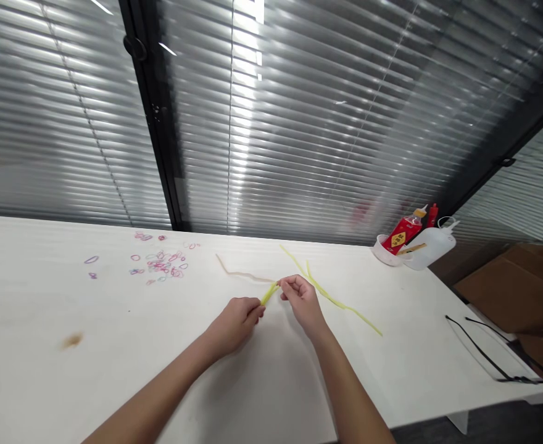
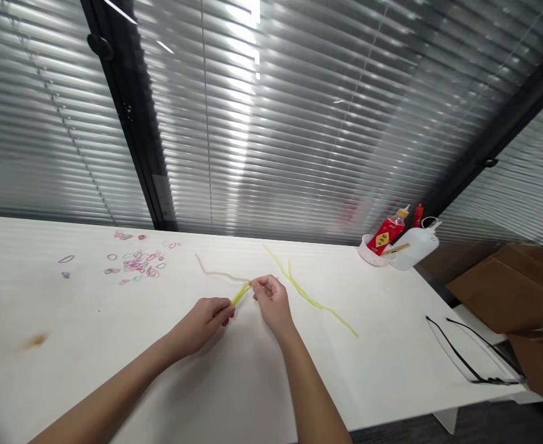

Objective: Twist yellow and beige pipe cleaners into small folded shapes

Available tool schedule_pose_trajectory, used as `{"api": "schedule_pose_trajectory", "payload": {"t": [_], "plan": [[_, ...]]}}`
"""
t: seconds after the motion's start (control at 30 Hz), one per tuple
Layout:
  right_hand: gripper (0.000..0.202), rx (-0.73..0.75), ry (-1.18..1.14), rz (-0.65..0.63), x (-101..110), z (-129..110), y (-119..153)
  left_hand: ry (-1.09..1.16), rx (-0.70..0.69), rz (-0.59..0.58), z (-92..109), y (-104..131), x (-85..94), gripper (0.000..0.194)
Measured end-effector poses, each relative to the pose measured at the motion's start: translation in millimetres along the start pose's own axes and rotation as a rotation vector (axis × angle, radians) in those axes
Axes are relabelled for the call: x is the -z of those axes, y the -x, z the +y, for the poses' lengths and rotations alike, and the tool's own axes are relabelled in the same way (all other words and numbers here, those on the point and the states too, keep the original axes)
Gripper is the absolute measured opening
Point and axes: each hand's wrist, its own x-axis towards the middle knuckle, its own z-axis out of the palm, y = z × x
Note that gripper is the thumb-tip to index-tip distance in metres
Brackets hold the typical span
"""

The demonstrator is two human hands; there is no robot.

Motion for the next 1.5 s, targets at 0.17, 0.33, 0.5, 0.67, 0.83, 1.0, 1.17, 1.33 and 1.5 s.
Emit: {"api": "schedule_pose_trajectory", "payload": {"t": [0.17,0.33,0.5,0.67,0.83,1.0,1.17,1.33,1.5], "plan": [[0.027,0.12,0.579,0.174,30.6,11.4,-10.8,-0.392,-0.064,0.192,-10.2,-2.1,0.1,0.026],[0.025,-0.065,1.239,0.282,60.0,16.7,-16.0,-0.638,-0.059,0.201,-10.1,-1.8,-0.7,0.037],[0.016,-0.229,1.367,0.262,65.8,20.5,-22.0,-0.616,-0.068,0.135,-8.6,-1.6,-1.8,0.041],[0.019,-0.217,1.394,0.294,65.7,26.6,-26.5,-0.596,-0.085,0.126,-6.6,-1.3,-2.9,0.041],[0.019,-0.16,1.336,0.353,66.3,26.8,-26.3,-0.578,-0.106,0.137,-7.1,-1.8,-4.2,0.042],[0.019,0.111,1.181,0.438,59.7,25.2,-26.3,-0.528,-0.131,0.164,-9.3,-1.3,-4.0,0.042],[0.02,0.471,1.014,0.495,49.5,26.2,-25.3,-0.341,-0.125,0.195,-7.5,-0.3,-0.8,0.041],[0.018,0.744,0.898,0.388,34.7,19.4,-18.7,0.005,-0.058,0.257,-5.6,-2.4,-0.7,0.039],[0.014,0.914,0.847,0.233,14.6,10.9,-7.9,0.452,0.084,0.314,-5.0,-10.0,4.5,0.042]]}}
